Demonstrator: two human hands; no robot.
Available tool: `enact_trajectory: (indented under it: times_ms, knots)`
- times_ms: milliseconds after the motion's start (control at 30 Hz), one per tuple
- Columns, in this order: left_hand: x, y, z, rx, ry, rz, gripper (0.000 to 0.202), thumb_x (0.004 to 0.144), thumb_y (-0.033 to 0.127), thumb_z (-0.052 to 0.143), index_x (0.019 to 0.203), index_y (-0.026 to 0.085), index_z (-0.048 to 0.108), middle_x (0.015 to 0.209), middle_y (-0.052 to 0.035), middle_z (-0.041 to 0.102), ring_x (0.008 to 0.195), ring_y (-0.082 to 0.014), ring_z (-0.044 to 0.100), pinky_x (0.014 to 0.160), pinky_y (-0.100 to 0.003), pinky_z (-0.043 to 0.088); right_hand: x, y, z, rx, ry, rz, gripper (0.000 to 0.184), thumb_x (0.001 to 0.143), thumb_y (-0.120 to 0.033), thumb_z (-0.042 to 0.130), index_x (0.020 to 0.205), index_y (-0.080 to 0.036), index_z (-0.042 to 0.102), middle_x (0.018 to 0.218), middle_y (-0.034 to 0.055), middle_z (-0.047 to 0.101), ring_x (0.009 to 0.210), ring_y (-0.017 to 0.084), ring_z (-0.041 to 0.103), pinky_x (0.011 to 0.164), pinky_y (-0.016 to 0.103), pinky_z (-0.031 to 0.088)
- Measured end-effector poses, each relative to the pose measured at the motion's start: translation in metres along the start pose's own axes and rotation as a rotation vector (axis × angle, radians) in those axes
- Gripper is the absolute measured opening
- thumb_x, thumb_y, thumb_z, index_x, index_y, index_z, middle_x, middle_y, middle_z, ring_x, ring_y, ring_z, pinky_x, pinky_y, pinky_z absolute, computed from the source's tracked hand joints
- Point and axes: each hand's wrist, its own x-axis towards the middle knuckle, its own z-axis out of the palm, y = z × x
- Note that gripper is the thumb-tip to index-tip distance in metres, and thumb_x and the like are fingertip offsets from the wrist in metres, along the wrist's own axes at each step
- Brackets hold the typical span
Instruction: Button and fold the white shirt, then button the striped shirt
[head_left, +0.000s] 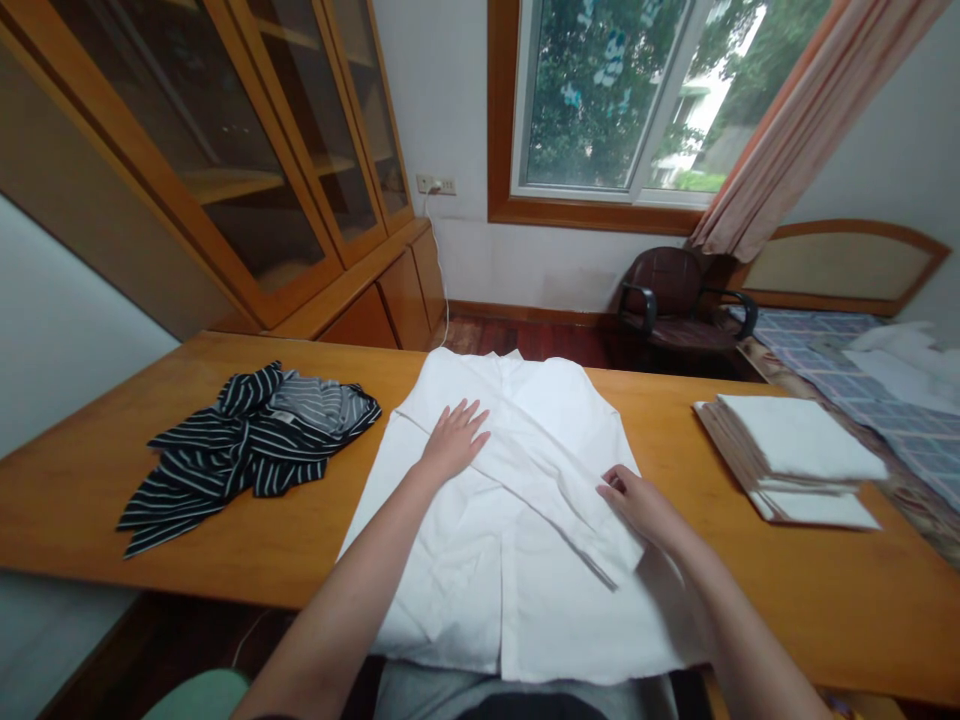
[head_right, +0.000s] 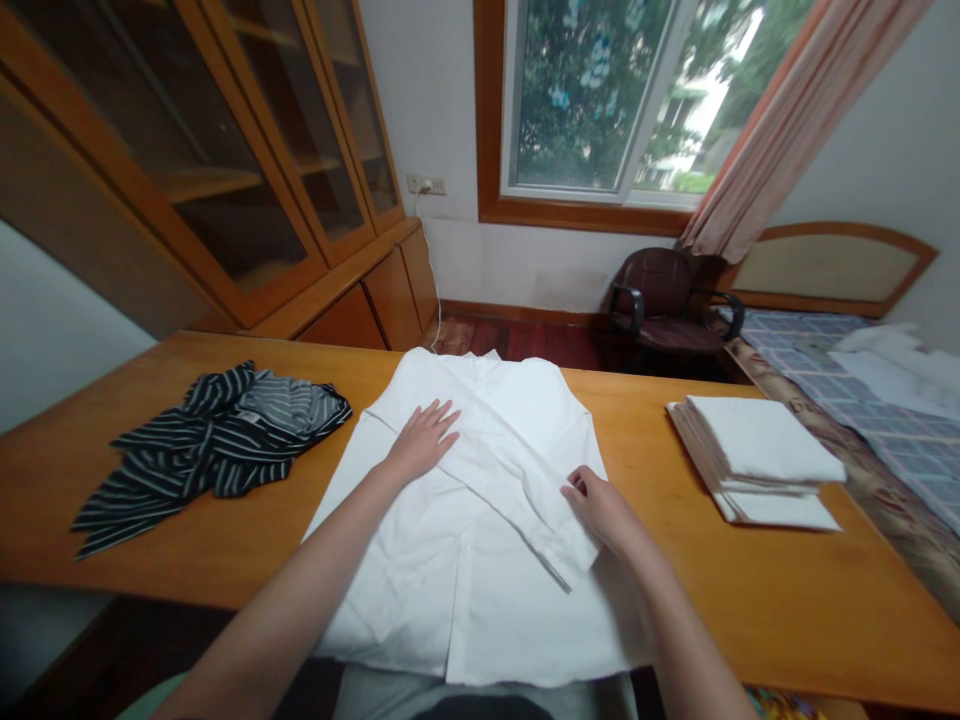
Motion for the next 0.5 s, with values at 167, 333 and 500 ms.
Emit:
enact_trajectory:
  times_ms: [167, 333, 500]
  knots:
    - [-0.002, -0.008, 0.0, 0.014, -0.068, -0.023, 0.051, 0.1, 0.047, 0.04, 0.149, 0.03, 0.042, 0.161, -0.0037, 0.031, 0.151, -0.0306, 0.021, 0.121, -0.059, 0.016, -0.008, 0.014, 0.002, -0.037, -0.026, -0.017, 0.019, 0.089, -0.034, 0.055, 0.101, -0.021, 0.055, 0.08, 0.0035, 0.066, 0.07, 0.019, 0.062, 0.066, 0.029, 0.043]
    - [0.0, 0.006, -0.007, -0.033, -0.115, 0.038, 0.054, 0.1, 0.05, 0.041, 0.15, 0.032, 0.039, 0.161, -0.0048, 0.03, 0.151, -0.0325, 0.019, 0.119, -0.063, 0.013, -0.008, 0.014, 0.001, -0.263, 0.172, -0.14, 0.023, 0.08, -0.03, 0.069, 0.099, -0.02, 0.061, 0.097, 0.0106, 0.063, 0.087, 0.025, 0.062, 0.078, 0.035, 0.046]
    - [-0.005, 0.056, -0.005, -0.101, -0.146, 0.34, 0.054, 0.101, 0.05, 0.04, 0.151, 0.031, 0.038, 0.161, -0.0054, 0.032, 0.151, -0.0254, 0.02, 0.123, -0.054, 0.011, -0.003, -0.018, 0.005, -0.187, 0.071, -0.368, 0.01, 0.087, -0.027, 0.061, 0.095, -0.021, 0.064, 0.098, 0.0091, 0.062, 0.088, 0.023, 0.06, 0.08, 0.035, 0.048]
